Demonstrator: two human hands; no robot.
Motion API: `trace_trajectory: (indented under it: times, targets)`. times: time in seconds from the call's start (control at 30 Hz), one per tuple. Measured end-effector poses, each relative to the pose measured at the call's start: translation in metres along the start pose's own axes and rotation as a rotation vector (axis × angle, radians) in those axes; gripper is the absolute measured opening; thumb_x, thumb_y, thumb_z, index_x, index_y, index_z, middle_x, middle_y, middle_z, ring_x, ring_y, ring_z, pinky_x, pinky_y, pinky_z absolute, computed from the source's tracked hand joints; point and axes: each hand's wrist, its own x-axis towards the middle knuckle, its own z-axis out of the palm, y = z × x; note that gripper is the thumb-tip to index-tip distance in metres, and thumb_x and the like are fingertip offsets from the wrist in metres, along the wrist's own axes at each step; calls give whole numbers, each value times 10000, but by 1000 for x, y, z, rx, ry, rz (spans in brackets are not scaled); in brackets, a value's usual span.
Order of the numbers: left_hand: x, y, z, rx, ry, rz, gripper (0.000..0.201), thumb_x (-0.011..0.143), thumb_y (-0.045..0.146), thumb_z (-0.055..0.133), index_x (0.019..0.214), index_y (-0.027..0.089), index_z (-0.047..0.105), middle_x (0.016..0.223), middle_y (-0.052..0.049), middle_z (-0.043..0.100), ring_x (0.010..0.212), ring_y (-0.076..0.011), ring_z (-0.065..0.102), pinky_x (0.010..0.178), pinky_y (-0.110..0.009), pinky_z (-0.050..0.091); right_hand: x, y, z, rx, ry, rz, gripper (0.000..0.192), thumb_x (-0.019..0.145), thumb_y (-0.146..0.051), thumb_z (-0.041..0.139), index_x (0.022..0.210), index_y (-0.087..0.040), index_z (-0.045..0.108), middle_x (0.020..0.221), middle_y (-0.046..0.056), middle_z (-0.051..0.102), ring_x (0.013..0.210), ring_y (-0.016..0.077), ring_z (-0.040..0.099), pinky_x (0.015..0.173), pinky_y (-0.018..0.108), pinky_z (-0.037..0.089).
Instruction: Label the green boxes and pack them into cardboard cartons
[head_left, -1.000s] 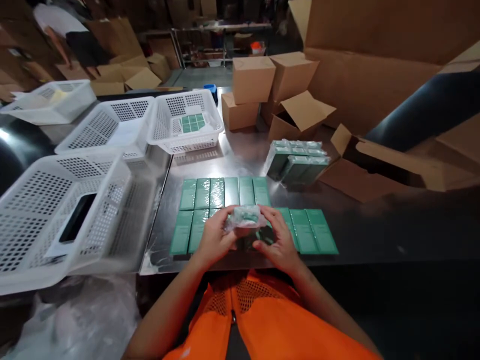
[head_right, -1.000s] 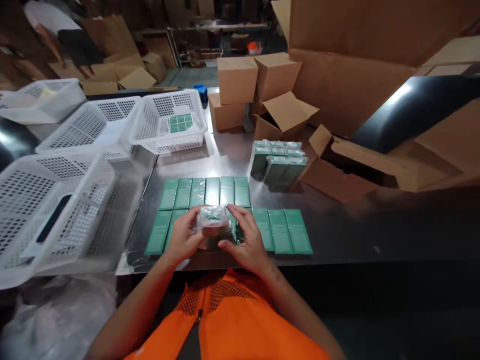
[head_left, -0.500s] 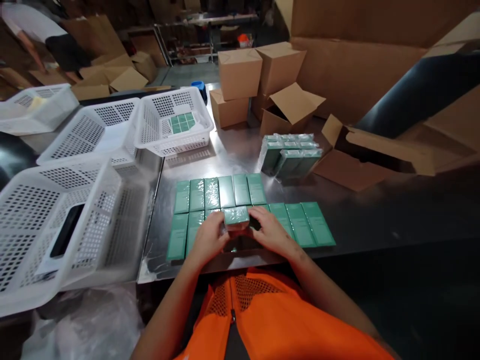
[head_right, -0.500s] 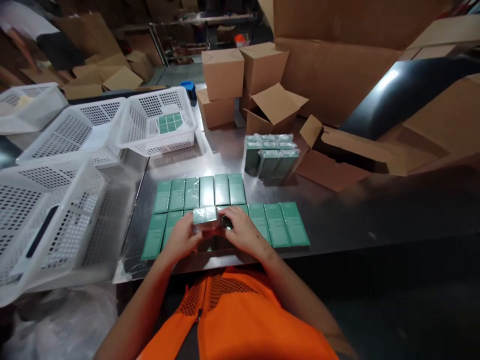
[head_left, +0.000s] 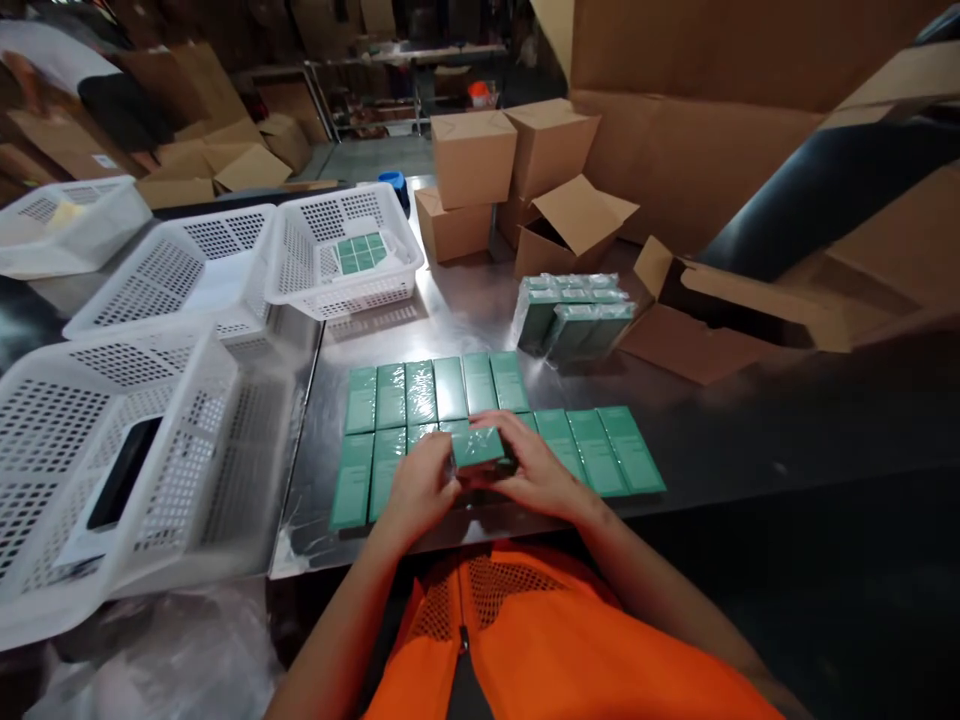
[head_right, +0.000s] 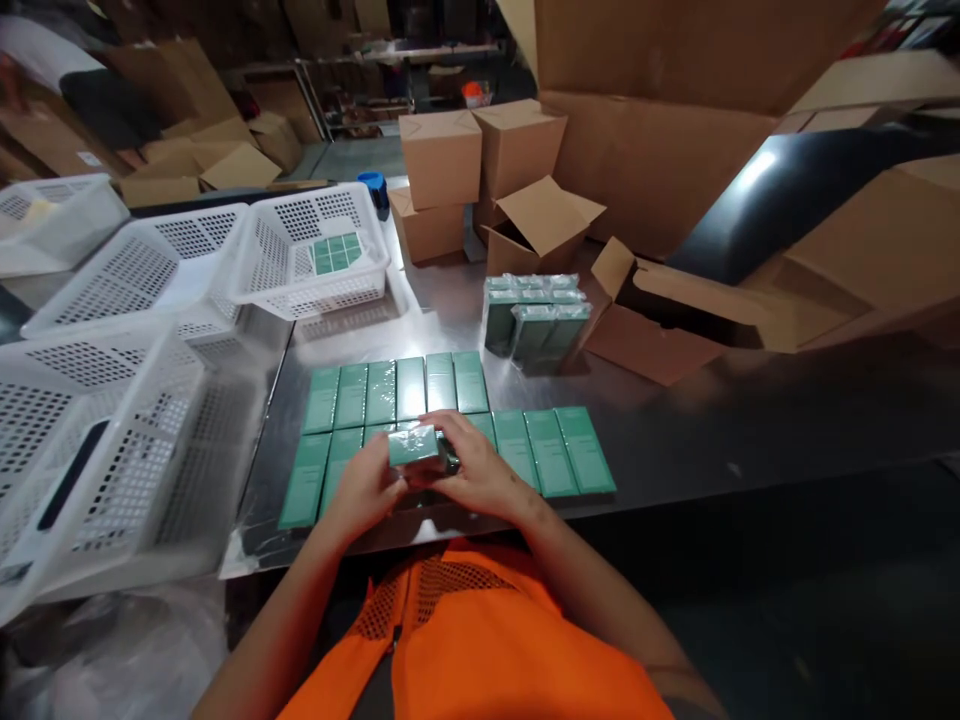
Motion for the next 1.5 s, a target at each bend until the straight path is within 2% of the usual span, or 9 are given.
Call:
trace_trajectory:
  times: [0.3, 0.5, 0.67, 0.77, 0.9, 1.17, 1.27, 1.37, 1.5]
  targets:
    - [-25, 27, -22, -54, 146, 303, 234, 854, 200, 498, 620, 196, 500, 733, -52, 605, 674, -174, 581, 583, -271, 426, 22, 21, -81, 316, 534, 208, 465, 840, -633, 649, 1119, -270, 565, 993, 24, 700, 825, 182, 674, 694, 290, 555]
    - [-53, 25, -12, -367, 329, 312, 176, 760, 54, 587, 733, 207, 505, 792, -3, 716, 618, -124, 666, 547, -214, 490, 57, 73, -116, -427, 204, 599, 521, 899, -406, 642, 1331, -172, 467, 1034, 101, 714, 883, 233, 694, 738, 325, 555]
    - [-66, 27, -10, -415, 363, 264, 392, 784, 62, 510, 1137, 219, 574, 564, 72, 608, 412, -105, 539, 438, -207, 404, 62, 86, -97, -630, 8, 600, 423, 884, -290, 687, 1257, -107, 610, 1126, 189, 707, 1094, 326, 655, 932, 370, 491]
    - [-71, 32, -18, -358, 316, 268, 210, 879, 188, 489, 934, 200, 692, 556, 22, 564, 478, -125, 541, 488, -242, 412, 61, 85, -89, -728, -43, 614, 583, 887, -274, 682, 1392, -39, 511, 1117, 224, 704, 1080, 347, 658, 917, 384, 495]
    - [-74, 29, -22, -393, 281, 178, 527, 948, 455, 486, 502, 176, 517, 576, -6, 406, 518, -126, 458, 457, -247, 352, 55, 70, -88, -801, -102, 572, 332, 892, -290, 670, 1193, -152, 688, 1043, 131, 733, 1000, 292, 681, 865, 326, 508]
    - [-72, 35, -3, -737, 309, -200, 204, 826, 327, 733, 770, 201, 582, 932, -54, 715, 649, -157, 665, 566, -273, 560, 62, 45, -125, -1239, 234, 220, 527, 876, -125, 544, 1401, -162, 521, 1538, 162, 417, 1347, 412, 367, 1025, 586, 367]
    - [-75, 43, -2, -900, 285, -388, 355, 805, 398, 752, 1059, 243, 559, 759, 22, 691, 407, -75, 494, 377, -179, 378, 63, 46, -138, -1235, 122, 239, 291, 871, -108, 533, 1132, -156, 653, 1342, 158, 606, 1271, 370, 457, 987, 530, 383]
    - [-75, 40, -10, -783, 206, -411, 285, 814, 448, 728, 889, 188, 642, 552, 43, 582, 369, -58, 406, 361, -172, 261, 50, 36, -142, -1175, 72, 232, 243, 854, -142, 566, 1078, -142, 662, 1052, 147, 687, 1060, 324, 575, 900, 445, 437]
    - [-58, 28, -18, -619, 74, -390, 333, 831, 495, 684, 868, 167, 736, 637, -19, 660, 506, -119, 549, 473, -214, 399, 19, 14, -125, -914, 407, 129, 402, 882, -257, 589, 1272, -160, 617, 1112, 148, 624, 1040, 311, 571, 903, 435, 472]
